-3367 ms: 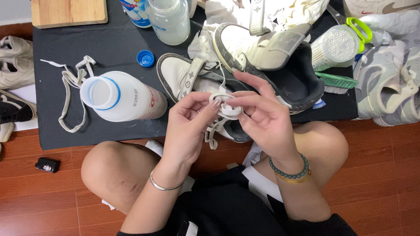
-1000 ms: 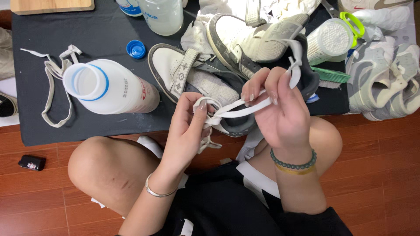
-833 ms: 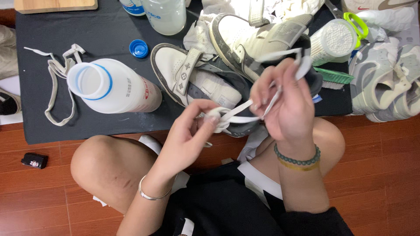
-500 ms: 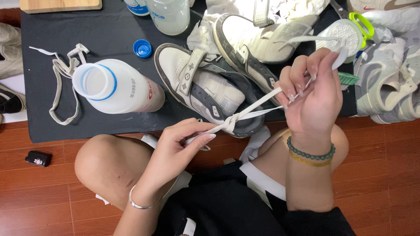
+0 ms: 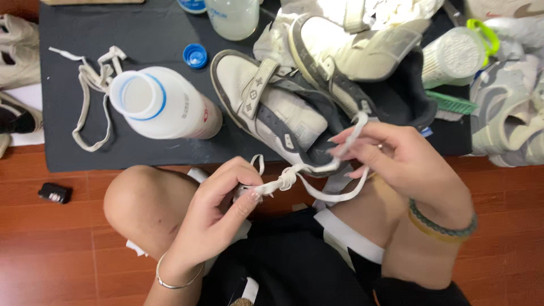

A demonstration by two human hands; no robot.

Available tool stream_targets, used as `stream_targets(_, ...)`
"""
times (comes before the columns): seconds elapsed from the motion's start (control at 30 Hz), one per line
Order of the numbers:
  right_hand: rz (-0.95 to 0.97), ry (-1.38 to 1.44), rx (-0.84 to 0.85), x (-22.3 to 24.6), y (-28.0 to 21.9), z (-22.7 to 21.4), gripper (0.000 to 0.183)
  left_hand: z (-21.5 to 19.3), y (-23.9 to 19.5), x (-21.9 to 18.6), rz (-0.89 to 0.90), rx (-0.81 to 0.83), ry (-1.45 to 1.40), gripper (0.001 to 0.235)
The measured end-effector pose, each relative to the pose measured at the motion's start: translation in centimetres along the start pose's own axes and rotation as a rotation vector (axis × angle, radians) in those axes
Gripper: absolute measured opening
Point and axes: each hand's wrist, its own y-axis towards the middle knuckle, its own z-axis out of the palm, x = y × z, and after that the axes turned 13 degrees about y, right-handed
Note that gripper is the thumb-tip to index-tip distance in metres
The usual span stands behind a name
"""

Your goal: The person removes the laces from a white sneaker and places them into a bottle containing a white liquid. They then secure the bottle with a blue cap and shake it to mix the contents.

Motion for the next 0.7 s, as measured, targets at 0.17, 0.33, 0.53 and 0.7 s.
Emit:
stream_targets(0.17,0.033,-0.514,-0.293,2.7,-2.3,3.3,0.051,0.5,0.4,-2.7,0.107,-0.052,-0.02,0.002)
stream_targets(0.33,-0.687,-0.402,0.109,3.2,-0.9,6.4,0.081,0.9,2.0,-4.3,0.252,-0.084,-0.031,0.004)
stream_targets(0.53,-0.368,0.33,0.355,-1.2,2.1,8.7,0.04,0.3,3.8,-4.6,0.375,-0.419,0.484,0.017)
stream_targets(0.7,-0.297,0.72,0.434,-1.1,2.9,8.8,0.018,1.7,4.9,-1.8,0.213,-0.144,-0.459,0.046)
